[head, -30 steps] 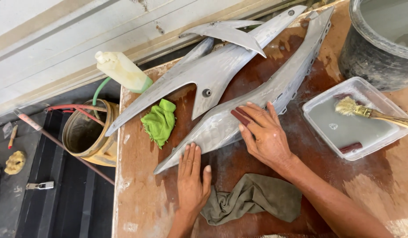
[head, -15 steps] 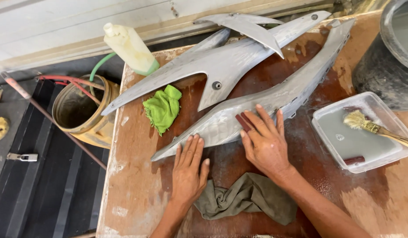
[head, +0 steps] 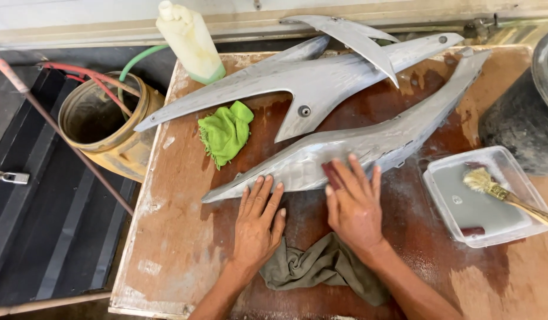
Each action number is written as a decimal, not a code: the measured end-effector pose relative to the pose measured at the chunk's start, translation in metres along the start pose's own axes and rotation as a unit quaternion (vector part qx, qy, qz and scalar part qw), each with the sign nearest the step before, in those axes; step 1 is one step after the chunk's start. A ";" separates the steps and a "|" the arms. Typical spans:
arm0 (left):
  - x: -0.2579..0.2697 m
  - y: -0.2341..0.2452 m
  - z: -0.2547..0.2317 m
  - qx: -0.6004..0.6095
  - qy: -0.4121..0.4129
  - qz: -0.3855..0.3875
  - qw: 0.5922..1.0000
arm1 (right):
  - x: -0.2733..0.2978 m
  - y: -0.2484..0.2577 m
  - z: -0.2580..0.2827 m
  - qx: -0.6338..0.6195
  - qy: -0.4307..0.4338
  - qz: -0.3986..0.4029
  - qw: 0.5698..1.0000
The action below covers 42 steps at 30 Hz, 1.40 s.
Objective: The person sands a silver metal motorcycle part on a wooden workbench using a sanding block. They repeatedly dip the sanding block into a container of water and continue sanding the surface of the part.
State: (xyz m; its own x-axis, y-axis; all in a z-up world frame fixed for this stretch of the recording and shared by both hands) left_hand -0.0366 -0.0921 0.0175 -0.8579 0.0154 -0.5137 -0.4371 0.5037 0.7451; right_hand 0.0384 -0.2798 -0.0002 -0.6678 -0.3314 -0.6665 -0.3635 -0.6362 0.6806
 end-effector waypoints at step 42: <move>-0.012 0.004 0.012 0.000 -0.084 -0.128 0.988 | -0.018 -0.015 -0.004 0.090 -0.046 0.025 0.995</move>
State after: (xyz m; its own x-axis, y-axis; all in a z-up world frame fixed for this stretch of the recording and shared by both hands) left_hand -0.0250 -0.0802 0.0215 -0.6614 0.0307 -0.7494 -0.6348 0.5092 0.5811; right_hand 0.0584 -0.2672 0.0005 -0.7408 -0.2894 -0.6062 -0.4340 -0.4826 0.7608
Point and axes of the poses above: each hand's wrist, its own x-axis away from the middle knuckle, its own y-axis out of the back of the hand, z = x × y, the point moved 3 cm from there along -x, towards the middle knuckle, and after that the axes turned 2 degrees about -x, right-handed, at the moved point
